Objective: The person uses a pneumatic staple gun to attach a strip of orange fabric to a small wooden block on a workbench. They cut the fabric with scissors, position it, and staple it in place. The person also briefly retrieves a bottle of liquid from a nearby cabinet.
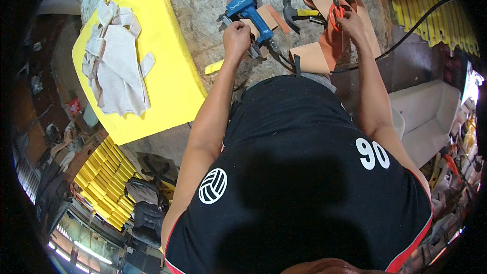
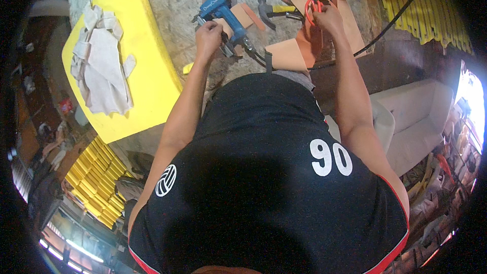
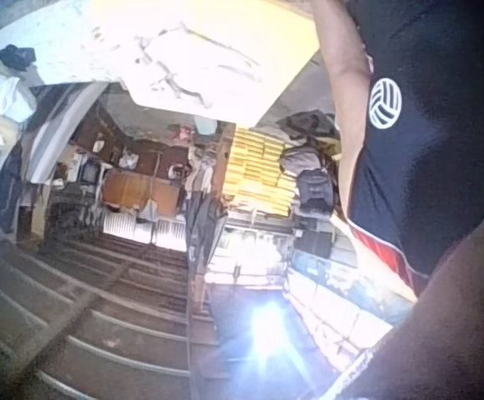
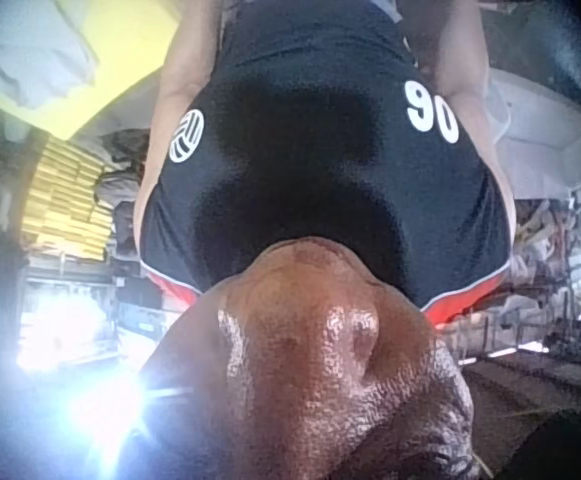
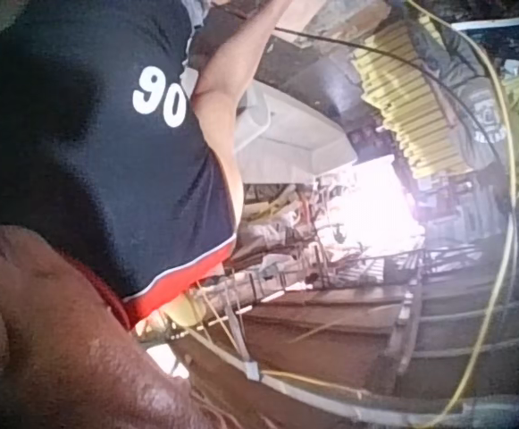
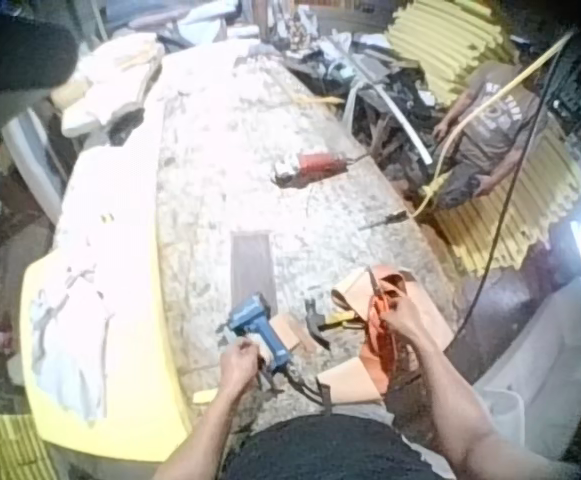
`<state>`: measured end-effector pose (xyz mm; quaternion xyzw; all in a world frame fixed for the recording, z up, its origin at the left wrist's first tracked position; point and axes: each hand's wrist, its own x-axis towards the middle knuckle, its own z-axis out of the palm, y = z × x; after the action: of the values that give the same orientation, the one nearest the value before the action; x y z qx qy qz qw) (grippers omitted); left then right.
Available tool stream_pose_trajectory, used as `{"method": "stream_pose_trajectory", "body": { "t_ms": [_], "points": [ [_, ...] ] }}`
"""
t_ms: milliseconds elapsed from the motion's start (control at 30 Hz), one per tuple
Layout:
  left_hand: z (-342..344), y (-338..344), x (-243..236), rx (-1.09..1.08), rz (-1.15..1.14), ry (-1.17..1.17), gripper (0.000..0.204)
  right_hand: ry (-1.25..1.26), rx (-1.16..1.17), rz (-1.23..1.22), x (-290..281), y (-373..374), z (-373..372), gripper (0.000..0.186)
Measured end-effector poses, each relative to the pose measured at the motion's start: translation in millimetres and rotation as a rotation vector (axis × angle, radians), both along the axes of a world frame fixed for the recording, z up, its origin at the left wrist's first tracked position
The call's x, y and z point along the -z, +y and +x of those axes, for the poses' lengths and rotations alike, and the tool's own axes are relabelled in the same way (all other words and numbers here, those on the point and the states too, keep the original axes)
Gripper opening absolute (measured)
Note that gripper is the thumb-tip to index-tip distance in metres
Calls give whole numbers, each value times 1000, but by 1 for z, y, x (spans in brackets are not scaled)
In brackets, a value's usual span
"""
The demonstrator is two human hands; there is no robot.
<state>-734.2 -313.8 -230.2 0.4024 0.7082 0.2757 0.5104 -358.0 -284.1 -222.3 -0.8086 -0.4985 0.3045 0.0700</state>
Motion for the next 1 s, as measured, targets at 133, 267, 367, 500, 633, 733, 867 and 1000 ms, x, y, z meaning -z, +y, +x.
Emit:
{"method": "stream_pose_trajectory", "body": {
  "t_ms": [133,267,367,500,633,733,867,1000],
  "points": [
    [-15,-16,14,-147,107,-246,15,440,126,-25,-14,-25,-16,20],
    [-14,-29,-27,-338,27,-891,20,1027,323,-220,-60,-58,-102,33],
    [-1,-33,-58,-355,62,-1049,23,1383,446,-295,-62,-61,-155,43],
    [3,-42,-61,-172,70,-1010,30,1377,271,-6,-43,-39,-191,28],
    [-5,-51,-66,-147,4,-1224,43,1295,159,33,-79,-28,-199,21],
    [-11,-47,-75,-270,-129,-1448,46,1155,-55,-31,-92,-30,-194,28],
    [-16,-38,-56,-62,-55,-1017,37,937,-202,130,-87,-28,-196,32],
    [-13,-21,-55,-213,32,-1100,33,671,-203,84,-85,-35,-181,34]
  ]
}}
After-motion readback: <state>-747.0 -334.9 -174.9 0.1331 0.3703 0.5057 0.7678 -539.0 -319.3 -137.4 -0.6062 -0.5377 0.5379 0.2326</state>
